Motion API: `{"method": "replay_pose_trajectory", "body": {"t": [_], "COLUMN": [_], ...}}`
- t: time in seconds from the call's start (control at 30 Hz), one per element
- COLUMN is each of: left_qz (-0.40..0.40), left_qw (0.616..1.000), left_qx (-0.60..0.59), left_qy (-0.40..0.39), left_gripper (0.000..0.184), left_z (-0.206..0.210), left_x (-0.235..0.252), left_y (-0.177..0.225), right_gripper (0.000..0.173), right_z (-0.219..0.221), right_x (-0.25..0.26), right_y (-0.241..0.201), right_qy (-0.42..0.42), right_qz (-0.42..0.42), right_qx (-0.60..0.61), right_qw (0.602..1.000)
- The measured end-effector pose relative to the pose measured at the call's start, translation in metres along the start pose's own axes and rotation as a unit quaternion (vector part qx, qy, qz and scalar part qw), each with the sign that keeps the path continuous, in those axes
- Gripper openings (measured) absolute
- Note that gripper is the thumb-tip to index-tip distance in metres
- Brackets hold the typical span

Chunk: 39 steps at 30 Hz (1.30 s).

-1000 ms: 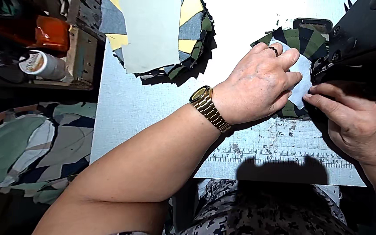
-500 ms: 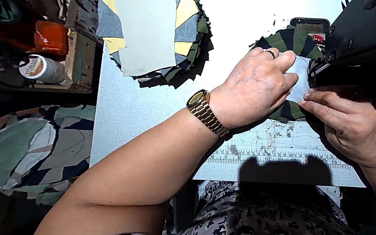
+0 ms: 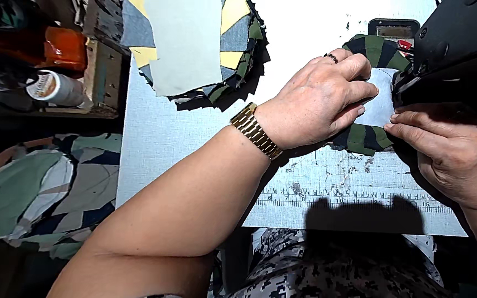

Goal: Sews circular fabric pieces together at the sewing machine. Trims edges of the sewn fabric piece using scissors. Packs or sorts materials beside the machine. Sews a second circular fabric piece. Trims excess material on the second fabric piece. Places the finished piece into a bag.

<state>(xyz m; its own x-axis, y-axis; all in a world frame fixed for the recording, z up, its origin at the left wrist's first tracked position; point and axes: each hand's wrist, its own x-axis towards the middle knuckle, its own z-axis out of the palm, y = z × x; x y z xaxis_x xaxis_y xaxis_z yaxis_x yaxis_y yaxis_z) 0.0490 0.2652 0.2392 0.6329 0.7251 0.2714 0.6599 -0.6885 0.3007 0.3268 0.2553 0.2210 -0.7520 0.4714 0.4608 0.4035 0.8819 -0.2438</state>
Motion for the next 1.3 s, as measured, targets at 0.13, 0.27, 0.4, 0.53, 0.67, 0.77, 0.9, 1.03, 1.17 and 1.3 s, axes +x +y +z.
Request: {"method": "replay_pose_trajectory", "body": {"t": [0.13,0.27,0.4,0.53,0.67,0.77,0.9,1.03,1.17,1.3], "left_qz": [-0.011,-0.013,-0.016,-0.019,-0.025,-0.028,-0.023,-0.023,-0.027,-0.028], "left_qw": [1.000,1.000,1.000,1.000,0.999,0.999,0.999,0.999,0.999,0.999], "left_qx": [0.008,0.009,0.008,0.009,0.009,0.012,0.021,0.020,0.021,0.024], "left_qy": [-0.009,-0.007,-0.008,-0.012,-0.020,-0.018,-0.011,-0.009,-0.008,-0.015], "left_gripper": [0.037,0.037,0.037,0.037,0.037,0.037,0.035,0.034,0.034,0.034], "left_z": [-0.002,-0.002,-0.001,-0.002,-0.005,-0.006,-0.007,-0.006,-0.006,-0.007], "left_x": [0.000,0.001,0.001,0.001,0.001,0.001,0.000,0.000,0.000,0.000], "left_y": [0.003,0.003,0.004,0.004,0.005,0.006,0.006,0.007,0.007,0.009], "right_gripper": [0.030,0.030,0.031,0.034,0.033,0.033,0.031,0.030,0.033,0.032], "right_z": [-0.002,-0.003,0.001,0.006,0.003,0.001,-0.001,0.001,0.006,0.004], "right_x": [0.001,0.002,0.005,0.008,0.008,0.003,0.003,0.004,0.010,0.009], "right_y": [0.001,0.000,-0.008,-0.009,-0.007,-0.004,-0.002,-0.007,-0.011,-0.009], "right_qy": [0.006,0.023,0.014,-0.022,-0.016,-0.005,0.008,0.035,-0.015,-0.022], "right_qz": [0.009,0.001,-0.008,-0.022,-0.013,0.009,0.022,0.001,-0.028,-0.019], "right_qx": [-0.008,-0.009,0.000,-0.006,-0.010,-0.013,-0.020,-0.026,-0.014,-0.022], "right_qw": [1.000,1.000,1.000,1.000,1.000,1.000,1.000,0.999,0.999,0.999]}}
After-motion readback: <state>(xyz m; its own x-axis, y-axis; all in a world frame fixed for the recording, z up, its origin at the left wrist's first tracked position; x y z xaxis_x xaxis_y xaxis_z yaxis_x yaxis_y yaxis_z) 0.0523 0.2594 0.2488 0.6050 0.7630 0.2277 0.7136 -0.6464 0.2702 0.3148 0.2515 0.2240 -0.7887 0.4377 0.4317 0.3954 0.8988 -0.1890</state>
